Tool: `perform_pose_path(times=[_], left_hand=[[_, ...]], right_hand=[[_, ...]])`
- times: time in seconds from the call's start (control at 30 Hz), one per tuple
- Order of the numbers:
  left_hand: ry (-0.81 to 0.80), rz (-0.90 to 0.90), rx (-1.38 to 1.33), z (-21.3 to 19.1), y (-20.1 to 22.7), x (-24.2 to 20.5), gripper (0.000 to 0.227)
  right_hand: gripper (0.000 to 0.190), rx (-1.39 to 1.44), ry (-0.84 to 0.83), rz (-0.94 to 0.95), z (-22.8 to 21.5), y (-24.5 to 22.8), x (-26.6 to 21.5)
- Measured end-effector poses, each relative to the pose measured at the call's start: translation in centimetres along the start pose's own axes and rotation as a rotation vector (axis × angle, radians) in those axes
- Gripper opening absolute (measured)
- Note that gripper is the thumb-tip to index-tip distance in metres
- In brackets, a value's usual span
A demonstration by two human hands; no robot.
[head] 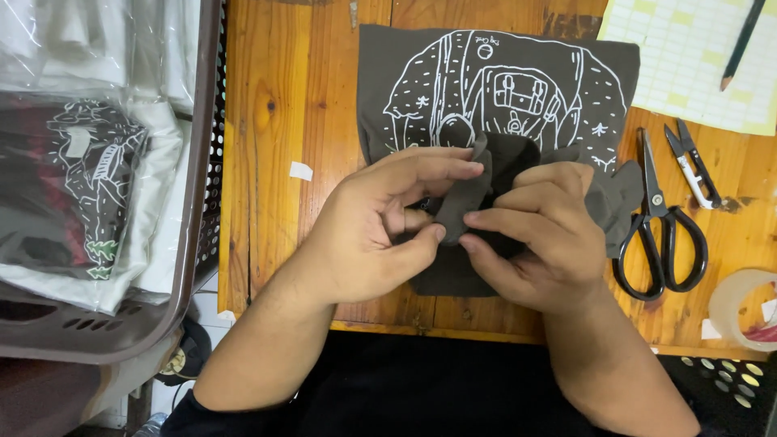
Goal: A person trims loose threads from a t-shirt and then folds it neatly on a wooden workbench.
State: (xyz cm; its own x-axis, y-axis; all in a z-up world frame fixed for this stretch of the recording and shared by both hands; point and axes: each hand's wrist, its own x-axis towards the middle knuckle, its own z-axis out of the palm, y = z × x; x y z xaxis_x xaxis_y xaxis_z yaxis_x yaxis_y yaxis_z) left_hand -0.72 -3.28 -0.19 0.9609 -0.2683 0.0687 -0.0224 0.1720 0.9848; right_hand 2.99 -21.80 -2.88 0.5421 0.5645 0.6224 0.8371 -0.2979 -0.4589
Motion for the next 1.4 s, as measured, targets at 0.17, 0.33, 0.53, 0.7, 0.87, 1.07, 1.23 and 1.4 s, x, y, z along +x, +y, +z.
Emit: perform_pose_path(times=[0.17, 0.33, 0.53, 0.7, 0.87, 1.07, 1.23, 1.4], left_hand=[[-0.015, 0.002, 0.034, 0.0, 0.0, 0.1, 0.042], [-0.012, 0.019, 0.118, 0.2, 0.1, 0.1, 0.041], [-0.014, 0.043, 0.260, 0.3, 0.3, 0.2, 0.041], [0.017, 0.080, 0.342, 0.3, 0.2, 0.3, 0.039], [0.029, 0.100, 0.330, 0.3, 0.1, 0.3, 0.037], [0.023, 0.089, 0.277, 0.4, 0.2, 0.2, 0.038], [0.008, 0.094, 0.280, 0.3, 0.4, 0.2, 0.039], [0.083, 0.072, 0.385, 1.0, 0.5, 0.7, 0.028]], right_hand=[[0.014, 0.026, 0.010, 0.018, -0.1, -0.4, 0.5], [0.010, 0.112, -0.015, 0.096, -0.2, -0.6, 0.4], [0.006, 0.135, -0.034, 0.174, -0.3, -0.7, 0.2], [0.005, 0.151, -0.013, 0.214, -0.4, -0.7, 0.0], [0.005, 0.168, 0.025, 0.204, -0.6, -0.5, -0.1], [0.024, 0.083, -0.006, 0.133, -0.7, -0.2, -0.3], [0.009, 0.053, 0.001, 0.083, -0.6, -0.4, 0.7], [0.006, 0.073, -0.012, 0.150, -1.0, -0.5, 0.9]])
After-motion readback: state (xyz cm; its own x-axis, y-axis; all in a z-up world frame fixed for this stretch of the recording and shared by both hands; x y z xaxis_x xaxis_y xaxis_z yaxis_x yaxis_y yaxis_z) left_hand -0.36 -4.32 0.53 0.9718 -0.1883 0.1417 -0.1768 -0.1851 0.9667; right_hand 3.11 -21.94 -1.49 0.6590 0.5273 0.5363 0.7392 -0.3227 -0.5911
